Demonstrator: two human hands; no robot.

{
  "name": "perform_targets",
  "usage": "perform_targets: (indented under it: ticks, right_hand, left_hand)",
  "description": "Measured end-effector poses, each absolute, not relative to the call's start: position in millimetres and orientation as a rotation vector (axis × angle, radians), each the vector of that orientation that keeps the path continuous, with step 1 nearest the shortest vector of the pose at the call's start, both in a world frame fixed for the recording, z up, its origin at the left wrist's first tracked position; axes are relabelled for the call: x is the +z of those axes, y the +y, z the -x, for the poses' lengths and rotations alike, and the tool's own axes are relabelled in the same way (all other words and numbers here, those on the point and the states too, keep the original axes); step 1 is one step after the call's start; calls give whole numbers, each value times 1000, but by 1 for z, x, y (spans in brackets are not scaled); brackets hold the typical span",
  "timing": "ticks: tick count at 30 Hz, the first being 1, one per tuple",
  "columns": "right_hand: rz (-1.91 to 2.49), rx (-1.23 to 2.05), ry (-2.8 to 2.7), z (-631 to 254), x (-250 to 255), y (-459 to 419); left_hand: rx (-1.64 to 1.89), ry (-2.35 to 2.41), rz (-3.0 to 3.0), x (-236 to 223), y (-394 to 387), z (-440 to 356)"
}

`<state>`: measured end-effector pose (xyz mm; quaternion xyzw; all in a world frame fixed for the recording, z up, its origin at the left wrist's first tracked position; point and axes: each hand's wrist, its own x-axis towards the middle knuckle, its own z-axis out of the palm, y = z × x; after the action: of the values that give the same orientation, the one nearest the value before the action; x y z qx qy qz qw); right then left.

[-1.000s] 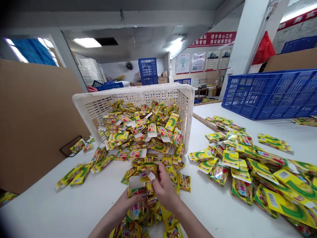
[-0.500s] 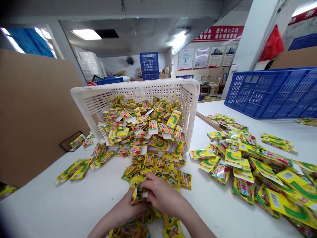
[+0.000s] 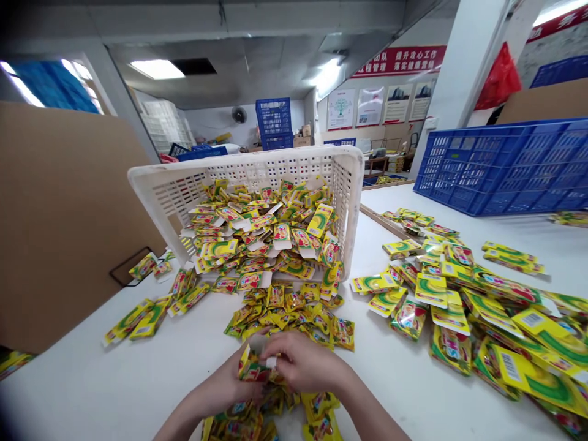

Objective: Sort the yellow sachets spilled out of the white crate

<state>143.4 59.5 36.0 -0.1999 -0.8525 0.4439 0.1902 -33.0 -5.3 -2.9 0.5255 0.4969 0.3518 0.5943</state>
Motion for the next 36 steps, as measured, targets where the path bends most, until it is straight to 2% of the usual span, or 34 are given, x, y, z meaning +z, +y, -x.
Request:
perform_targets:
  ticks: [5,10,15,17,19,23,26,32,36]
  right_hand:
    - [516,1305,-2549,-141,41,54]
    - [638,865,-2416,-148,38,70]
    - [1603,-5,-1872,-210,50,111]
    - [1857,-207,-1770,-224,52,120]
    - [1873,-108,-1920,-220,48,120]
    - [1597,297,-2349,-184,24,107]
    - [1523,410,-2460,-167,8,99]
    - [1312,581,-2399,-166,19,98]
    - [880,1116,-2185,-158,29,87]
  left_hand:
    - [844,1226,-1273,0,-6,27]
    - [1031,1230,-1287,5,1,34]
    - [1178,1744,-1545,-11,17,87]
    - [1142,1925,-1545,-25,21,101]
    - [1099,1993,-1559,-37,21,103]
    - [949,2130,-1690,-43,19,91]
    - [1087,2081,-1537,-37,21,93]
    - [1371,1819,-1257,-24,25,113]
    - [1290,1610,-1245,-14,19,86]
